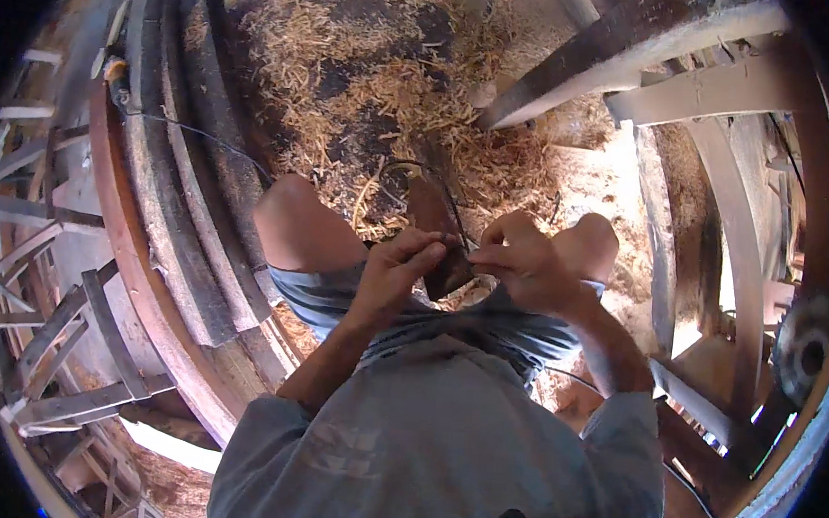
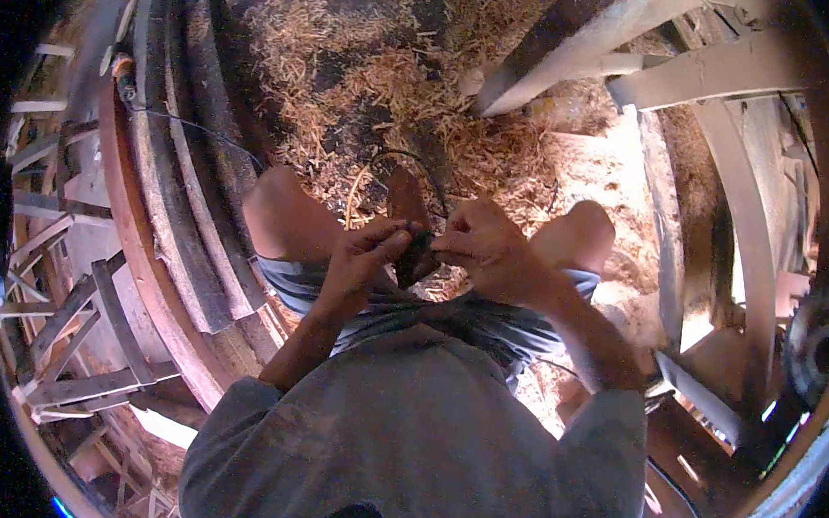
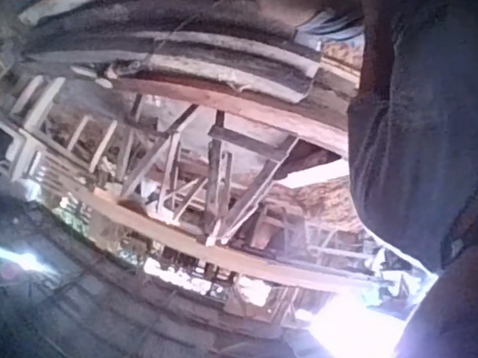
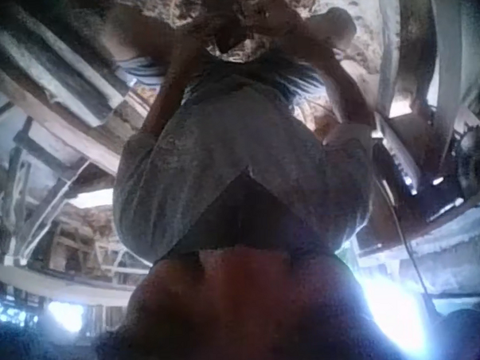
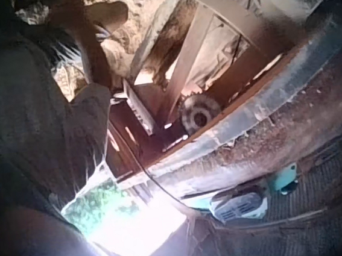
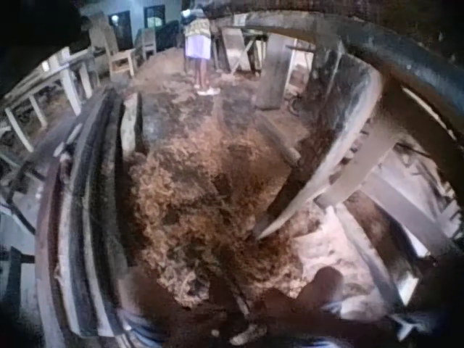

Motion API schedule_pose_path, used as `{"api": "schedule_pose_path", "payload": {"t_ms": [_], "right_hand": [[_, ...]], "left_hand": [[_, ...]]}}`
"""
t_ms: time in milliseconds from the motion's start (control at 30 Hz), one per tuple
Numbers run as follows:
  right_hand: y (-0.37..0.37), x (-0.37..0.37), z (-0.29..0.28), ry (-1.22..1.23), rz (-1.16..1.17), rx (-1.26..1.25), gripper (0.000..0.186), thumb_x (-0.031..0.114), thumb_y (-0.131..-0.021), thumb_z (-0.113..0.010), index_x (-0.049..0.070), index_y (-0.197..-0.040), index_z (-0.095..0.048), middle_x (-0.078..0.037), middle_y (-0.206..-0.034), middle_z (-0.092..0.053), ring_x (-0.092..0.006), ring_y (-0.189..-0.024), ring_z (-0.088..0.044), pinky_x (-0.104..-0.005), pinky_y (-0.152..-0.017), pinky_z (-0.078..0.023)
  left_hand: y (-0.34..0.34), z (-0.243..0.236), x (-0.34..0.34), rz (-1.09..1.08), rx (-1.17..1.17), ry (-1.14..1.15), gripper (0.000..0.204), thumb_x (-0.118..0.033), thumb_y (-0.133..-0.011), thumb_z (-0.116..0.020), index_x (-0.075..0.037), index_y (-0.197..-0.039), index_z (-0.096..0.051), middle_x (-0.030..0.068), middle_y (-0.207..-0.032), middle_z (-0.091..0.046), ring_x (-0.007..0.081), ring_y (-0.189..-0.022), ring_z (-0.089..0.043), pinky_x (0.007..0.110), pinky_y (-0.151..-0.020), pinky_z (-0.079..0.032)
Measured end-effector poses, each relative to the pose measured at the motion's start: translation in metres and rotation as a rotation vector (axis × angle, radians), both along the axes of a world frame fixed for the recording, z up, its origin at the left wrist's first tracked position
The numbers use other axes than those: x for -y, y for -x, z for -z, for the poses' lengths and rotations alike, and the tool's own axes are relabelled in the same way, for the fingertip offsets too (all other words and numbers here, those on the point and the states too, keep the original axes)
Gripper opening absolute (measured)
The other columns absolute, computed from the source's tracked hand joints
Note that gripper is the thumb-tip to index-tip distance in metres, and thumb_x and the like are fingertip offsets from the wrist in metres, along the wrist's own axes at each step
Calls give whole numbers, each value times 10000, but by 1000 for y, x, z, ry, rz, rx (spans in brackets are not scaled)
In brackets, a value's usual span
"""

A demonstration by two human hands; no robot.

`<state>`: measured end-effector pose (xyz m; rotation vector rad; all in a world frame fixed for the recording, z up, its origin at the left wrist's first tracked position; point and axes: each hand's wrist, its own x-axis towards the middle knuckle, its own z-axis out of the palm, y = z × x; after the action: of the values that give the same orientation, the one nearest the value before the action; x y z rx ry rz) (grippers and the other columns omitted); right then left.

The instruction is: The person uses an electric planer to smooth a long piece of timber by moving it along the surface repeatedly. They then sit down and use a handheld tool to scrape and shave a smaller piece of wood held in their hands.

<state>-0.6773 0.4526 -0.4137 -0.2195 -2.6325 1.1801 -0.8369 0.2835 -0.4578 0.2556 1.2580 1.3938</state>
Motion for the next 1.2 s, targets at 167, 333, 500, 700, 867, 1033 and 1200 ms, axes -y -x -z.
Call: {"api": "schedule_pose_path", "payload": {"t_ms": [167,333,500,700,867,1033,1200], "right_hand": [[25,17,34,217,9,-2,224,-6,-801,-737,55,-1017,-741,-116,-962,-647,-295,-890,-661,-367,-746,-535],[37,18,41,321,2,-50,146,8,-821,-732,46,-962,-732,-115,-943,-679,-272,-886,-689,-378,-760,-548],[65,5,38,513,91,165,157,90,-866,-741,29,-994,-672,-90,-902,-706,-182,-870,-685,-325,-783,-539],[86,4,71,526,-72,176,146,73,-893,-693,24,-1028,-667,-94,-943,-712,-178,-939,-682,-327,-863,-523],[81,13,75,305,-97,28,191,100,-865,-706,33,-1043,-693,-126,-996,-700,-249,-974,-673,-353,-869,-520],[75,19,86,202,-70,43,232,132,-824,-732,44,-1037,-704,-144,-974,-673,-305,-944,-650,-402,-851,-518],[63,24,93,141,21,74,186,105,-830,-720,44,-1001,-682,-147,-943,-663,-322,-885,-639,-422,-812,-514]], "left_hand": [[11,30,9,91,-347,-158,229,-78,-976,-641,12,-1185,-669,57,-1030,-622,151,-997,-599,288,-882,-469],[21,42,16,185,-628,-249,219,-84,-967,-649,-30,-1178,-673,71,-1016,-603,178,-1014,-599,298,-883,-467],[23,37,16,165,-592,-220,195,-100,-970,-647,-34,-1150,-680,51,-963,-634,148,-948,-605,301,-809,-485],[21,38,25,-6,-379,-49,235,-125,-977,-652,50,-1133,-654,69,-1047,-693,116,-926,-625,277,-821,-498],[20,30,25,-164,-334,66,177,-99,-933,-680,32,-1052,-669,35,-921,-689,93,-828,-623,248,-733,-503],[21,29,24,-160,-344,133,222,-123,-904,-718,49,-1038,-675,44,-921,-696,113,-849,-629,256,-749,-499],[16,57,15,-232,-614,44,235,-91,-886,-712,52,-1067,-666,69,-882,-695,129,-812,-656,268,-710,-535]]}}
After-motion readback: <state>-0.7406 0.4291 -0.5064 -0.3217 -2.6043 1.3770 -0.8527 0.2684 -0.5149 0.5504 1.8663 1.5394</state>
